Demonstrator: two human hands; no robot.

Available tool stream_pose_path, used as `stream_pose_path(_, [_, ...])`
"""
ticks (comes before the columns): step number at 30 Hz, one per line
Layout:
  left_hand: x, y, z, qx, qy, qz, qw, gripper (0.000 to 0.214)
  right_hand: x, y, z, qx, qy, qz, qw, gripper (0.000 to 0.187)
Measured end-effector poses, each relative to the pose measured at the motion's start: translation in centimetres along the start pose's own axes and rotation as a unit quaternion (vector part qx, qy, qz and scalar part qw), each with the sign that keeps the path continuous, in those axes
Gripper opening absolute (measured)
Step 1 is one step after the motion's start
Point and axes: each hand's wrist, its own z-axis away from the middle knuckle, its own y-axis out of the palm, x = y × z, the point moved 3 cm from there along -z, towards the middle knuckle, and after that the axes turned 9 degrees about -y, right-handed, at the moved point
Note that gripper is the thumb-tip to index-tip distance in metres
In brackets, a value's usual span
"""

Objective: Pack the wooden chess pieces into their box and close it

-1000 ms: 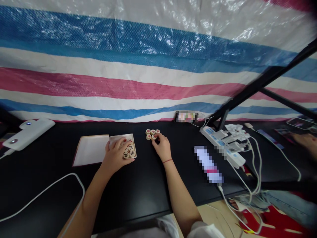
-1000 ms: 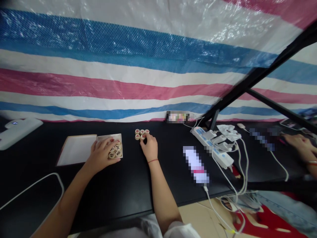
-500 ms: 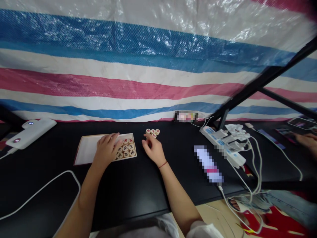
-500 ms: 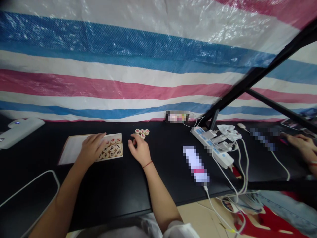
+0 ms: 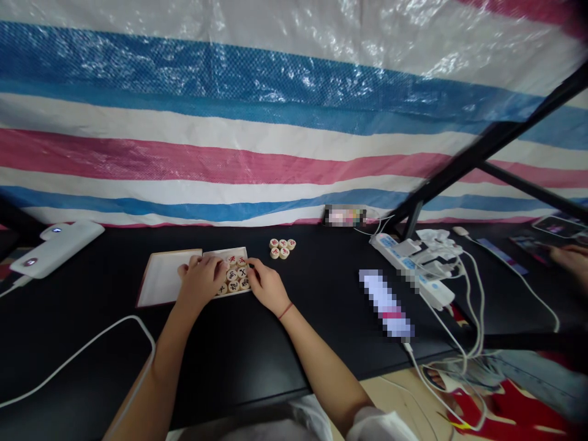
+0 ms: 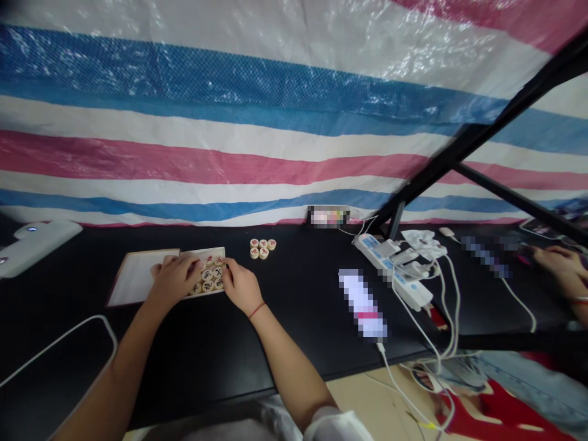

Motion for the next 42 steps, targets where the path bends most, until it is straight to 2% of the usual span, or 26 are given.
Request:
stream_pose_path(2, [-0.2, -0.3, 0.0, -0.012, 0.003, 0.013, 1.0, 0.023, 0.0, -0.1, 0.0, -0.006, 0.005, -0.013, 1.0, 0.029])
stream_pose_path(6, [-0.7, -1.2, 0.3, -0.11, -0.019, 0.071, 0.991, 0.026, 0.3, -0.6, 0.0, -0.042, 0.002, -0.04, 0.998, 0.03])
stream_pose_path(7, [-1.1, -1.3, 0.5, -0.12, -0.021, 0.097, 0.988, 0.027, 0.5, -0.7, 0.1, -0.05, -0.008, -0.044, 0.998, 0.033])
stream_pose_path(9, [-2.1, -1.1, 1.0, -0.094, -0.008, 0.161, 0.982, 0.028, 0.9, -0.7, 0.2, -0.059, -0.038, -0.054, 0.996, 0.039])
stream_pose_path(12, [-3.6, -0.6, 1.9, -0.035, 0.02, 0.255, 0.966, 0.028, 1.4, -0.7, 0.3, -0.069, -0.069, -0.071, 0.993, 0.032])
stream_pose_path(16, [-3.9, -0.4, 2.4, -0.015, 0.003, 0.367, 0.93, 0.027, 1.1, -1.8, 0.0, -0.1, -0.087, -0.063, 0.989, 0.029])
stream_pose_path(18, [-3.3, -0.2, 2.2, -0.018, -0.035, 0.419, 0.907, 0.027, -0.3, -3.4, -0.2, -0.152, -0.06, -0.019, 0.986, 0.029])
stream_pose_path(22, [-2.2, 0.1, 1.6, -0.021, -0.097, 0.504, 0.858, 0.033, -5.3, -7.0, 0.4, -0.27, 0.079, 0.075, 0.957, 0.037])
stream_pose_path(24, [-2.1, 0.3, 1.4, -0.008, -0.115, 0.529, 0.841, 0.037, -7.9, -7.9, 0.8, -0.279, 0.131, 0.105, 0.946, 0.039])
stream_pose_path(28, [-2.3, 1.0, 1.4, 0.02, -0.13, 0.549, 0.825, 0.048, -11.0, -7.6, 1.2, -0.223, 0.173, 0.166, 0.945, 0.019])
stream_pose_path(30, [-2.4, 1.1, 1.5, 0.027, -0.119, 0.547, 0.828, 0.049, -11.2, -7.3, 1.0, -0.214, 0.172, 0.186, 0.944, 0.017])
stream_pose_path(32, [-2.5, 1.0, 1.7, 0.023, -0.095, 0.522, 0.847, 0.045, -10.4, -7.3, 0.8, -0.234, 0.156, 0.189, 0.941, 0.019])
stream_pose_path(34, [-2.7, 0.8, 1.9, 0.005, -0.061, 0.464, 0.884, 0.038, -8.6, -7.3, 0.6, -0.267, 0.118, 0.164, 0.942, 0.021])
stream_pose_path(36, [-3.0, 0.6, 2.1, -0.025, -0.018, 0.387, 0.922, 0.03, -6.1, -6.9, 0.4, -0.271, 0.06, 0.089, 0.957, 0.021])
stream_pose_path(37, [-3.2, 0.5, 2.3, -0.04, 0.006, 0.351, 0.936, 0.026, -4.8, -6.4, 0.2, -0.242, 0.029, 0.025, 0.969, 0.021])
stream_pose_path(39, [-3.5, 0.5, 2.5, -0.062, 0.053, 0.298, 0.951, 0.021, -1.9, -4.9, -0.1, -0.148, -0.031, -0.087, 0.985, 0.023])
stream_pose_path(42, [-3.8, 0.7, 2.7, -0.085, 0.109, 0.259, 0.956, 0.017, 1.2, -3.0, -0.2, -0.088, -0.088, -0.14, 0.982, 0.023])
